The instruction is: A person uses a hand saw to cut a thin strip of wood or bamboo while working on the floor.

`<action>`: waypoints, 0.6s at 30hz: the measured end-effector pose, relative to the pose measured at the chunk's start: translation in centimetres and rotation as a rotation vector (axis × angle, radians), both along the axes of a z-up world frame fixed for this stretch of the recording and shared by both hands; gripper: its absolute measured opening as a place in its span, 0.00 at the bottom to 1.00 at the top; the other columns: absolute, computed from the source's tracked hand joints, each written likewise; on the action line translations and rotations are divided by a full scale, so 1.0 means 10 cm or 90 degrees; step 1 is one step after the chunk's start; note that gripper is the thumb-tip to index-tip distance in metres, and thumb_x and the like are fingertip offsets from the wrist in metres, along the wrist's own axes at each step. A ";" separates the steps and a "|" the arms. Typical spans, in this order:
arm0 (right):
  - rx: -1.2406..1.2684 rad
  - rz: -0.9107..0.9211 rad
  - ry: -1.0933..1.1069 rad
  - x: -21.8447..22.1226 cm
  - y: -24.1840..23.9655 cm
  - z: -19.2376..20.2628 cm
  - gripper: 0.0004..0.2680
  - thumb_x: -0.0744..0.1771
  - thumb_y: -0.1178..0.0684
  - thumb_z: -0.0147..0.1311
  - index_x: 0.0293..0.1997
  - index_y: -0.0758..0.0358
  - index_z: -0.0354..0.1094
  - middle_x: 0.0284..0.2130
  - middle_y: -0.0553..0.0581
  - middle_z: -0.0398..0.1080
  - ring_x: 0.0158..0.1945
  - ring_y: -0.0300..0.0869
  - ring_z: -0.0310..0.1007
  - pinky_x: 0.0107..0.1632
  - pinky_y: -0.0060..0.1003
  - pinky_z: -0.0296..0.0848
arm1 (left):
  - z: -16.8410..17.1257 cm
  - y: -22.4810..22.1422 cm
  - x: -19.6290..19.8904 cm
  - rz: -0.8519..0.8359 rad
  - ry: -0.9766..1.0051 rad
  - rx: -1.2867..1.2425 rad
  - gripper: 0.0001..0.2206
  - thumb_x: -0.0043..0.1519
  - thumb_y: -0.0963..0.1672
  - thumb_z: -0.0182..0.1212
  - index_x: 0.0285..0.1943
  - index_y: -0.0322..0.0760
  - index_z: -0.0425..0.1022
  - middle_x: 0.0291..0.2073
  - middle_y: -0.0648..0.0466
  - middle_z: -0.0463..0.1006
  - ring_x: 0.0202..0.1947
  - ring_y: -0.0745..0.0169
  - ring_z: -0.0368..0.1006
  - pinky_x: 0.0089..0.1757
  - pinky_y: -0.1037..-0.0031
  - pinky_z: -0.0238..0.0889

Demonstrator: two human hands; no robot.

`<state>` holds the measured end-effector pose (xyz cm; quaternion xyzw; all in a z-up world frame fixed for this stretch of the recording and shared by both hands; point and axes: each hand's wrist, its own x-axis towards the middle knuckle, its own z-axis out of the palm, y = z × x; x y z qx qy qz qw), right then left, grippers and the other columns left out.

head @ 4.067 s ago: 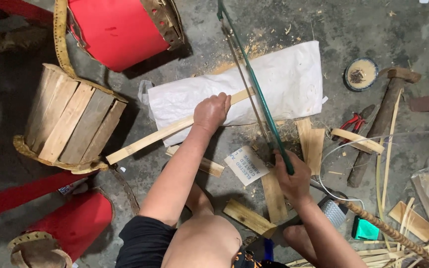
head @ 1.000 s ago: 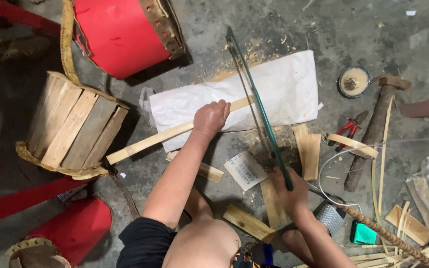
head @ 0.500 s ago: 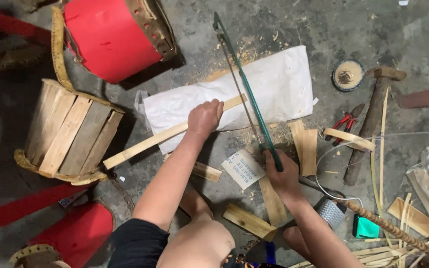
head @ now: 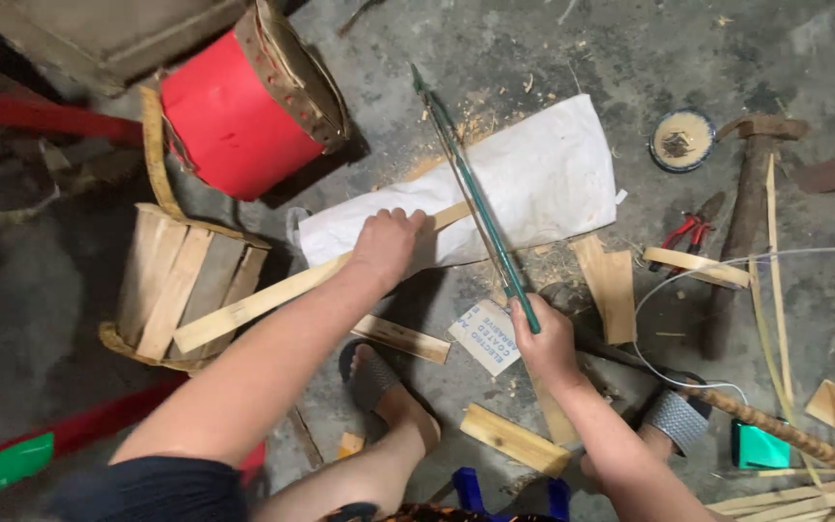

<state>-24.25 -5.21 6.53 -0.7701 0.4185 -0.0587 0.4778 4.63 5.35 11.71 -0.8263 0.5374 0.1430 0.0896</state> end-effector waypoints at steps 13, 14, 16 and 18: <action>-0.016 -0.003 -0.113 0.18 0.12 0.39 0.07 0.72 0.48 0.53 0.46 0.53 0.79 0.24 0.61 0.78 0.28 0.54 0.79 0.29 0.50 0.79 | -0.71 -0.10 -0.40 0.496 0.204 -0.131 0.25 0.71 0.54 0.35 0.41 0.37 0.78 0.29 0.42 0.82 0.34 0.41 0.81 0.39 0.54 0.73; -0.006 0.009 -0.107 0.17 0.14 0.38 0.08 0.72 0.48 0.52 0.46 0.53 0.79 0.22 0.61 0.76 0.25 0.54 0.77 0.25 0.49 0.77 | -0.78 -0.04 -0.37 0.490 0.179 -0.160 0.25 0.70 0.54 0.37 0.38 0.37 0.78 0.27 0.42 0.81 0.32 0.41 0.81 0.38 0.54 0.73; 0.000 0.020 -0.099 0.15 0.16 0.34 0.08 0.73 0.48 0.51 0.46 0.54 0.78 0.20 0.61 0.75 0.23 0.55 0.76 0.22 0.49 0.74 | -0.96 -0.01 -0.34 0.484 0.157 -0.192 0.25 0.70 0.54 0.39 0.35 0.38 0.79 0.25 0.43 0.80 0.30 0.42 0.80 0.36 0.55 0.73; 0.023 0.015 -0.065 0.14 0.18 0.27 0.09 0.73 0.47 0.51 0.43 0.52 0.78 0.18 0.56 0.74 0.18 0.43 0.72 0.21 0.38 0.73 | -1.19 -0.03 -0.33 0.446 0.049 -0.303 0.18 0.68 0.49 0.47 0.30 0.39 0.76 0.19 0.46 0.76 0.25 0.46 0.78 0.32 0.61 0.72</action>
